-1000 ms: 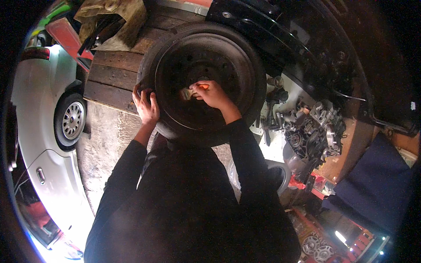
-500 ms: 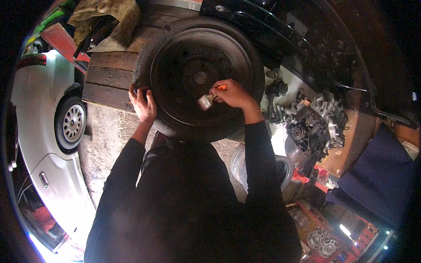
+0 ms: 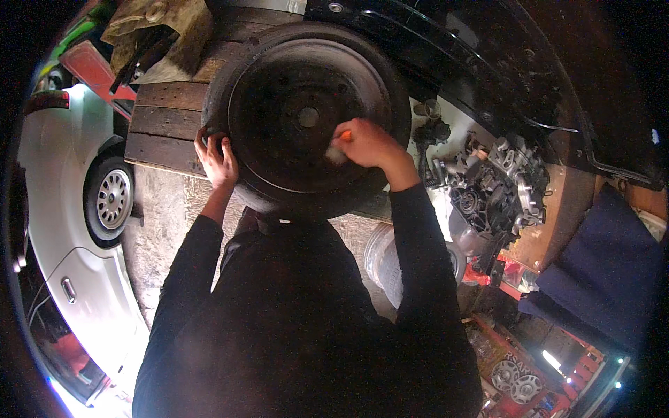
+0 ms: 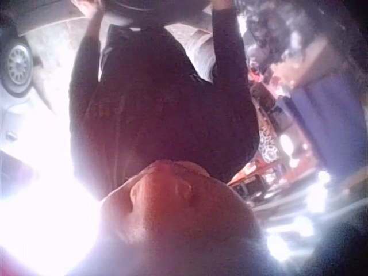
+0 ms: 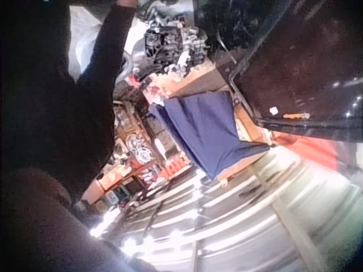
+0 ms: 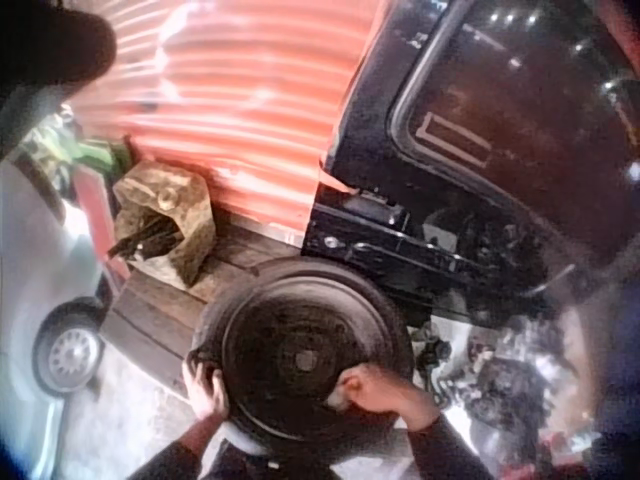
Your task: The person paints the inner surface of a car tire with a brush, repeatedly dipping the brush into a small container of paint and applying it to the rim and sidewall. The tire remains on a wooden pallet throughout the process.
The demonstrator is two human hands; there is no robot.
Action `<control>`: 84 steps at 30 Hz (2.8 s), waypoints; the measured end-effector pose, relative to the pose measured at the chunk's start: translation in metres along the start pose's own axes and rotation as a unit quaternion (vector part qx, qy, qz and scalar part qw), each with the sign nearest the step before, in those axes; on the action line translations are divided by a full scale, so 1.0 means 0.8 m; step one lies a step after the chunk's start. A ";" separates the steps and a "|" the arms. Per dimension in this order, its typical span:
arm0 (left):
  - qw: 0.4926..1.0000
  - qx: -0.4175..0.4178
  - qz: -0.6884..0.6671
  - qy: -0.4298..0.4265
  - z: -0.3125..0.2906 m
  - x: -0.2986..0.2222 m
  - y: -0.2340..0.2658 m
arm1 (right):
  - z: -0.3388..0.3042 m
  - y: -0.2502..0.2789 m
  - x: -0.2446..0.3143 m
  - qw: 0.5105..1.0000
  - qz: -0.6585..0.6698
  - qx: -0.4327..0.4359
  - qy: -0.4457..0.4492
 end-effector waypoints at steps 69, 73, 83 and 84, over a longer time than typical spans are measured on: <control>0.992 0.045 -0.100 0.068 -0.015 0.045 -0.010 | 0.046 -0.078 0.056 0.953 0.248 -0.175 -0.014; 0.991 0.053 -0.098 0.079 -0.014 0.041 -0.006 | 0.035 -0.075 0.032 0.964 0.184 -0.169 -0.090; 0.995 0.038 -0.057 0.076 -0.010 0.045 -0.008 | 0.025 -0.053 0.000 0.955 0.184 -0.223 -0.065; 0.995 0.042 -0.050 0.080 -0.011 0.040 -0.010 | 0.023 -0.062 -0.008 0.957 0.201 -0.204 -0.055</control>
Point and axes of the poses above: each hand's wrist, its own z-axis towards the middle knuckle, its own y-axis out of the back of the hand, x = y × z, the point moved 4 cm from there along z, towards the middle knuckle, and after that the axes turned 2 degrees about x, right-handed, at the moved point
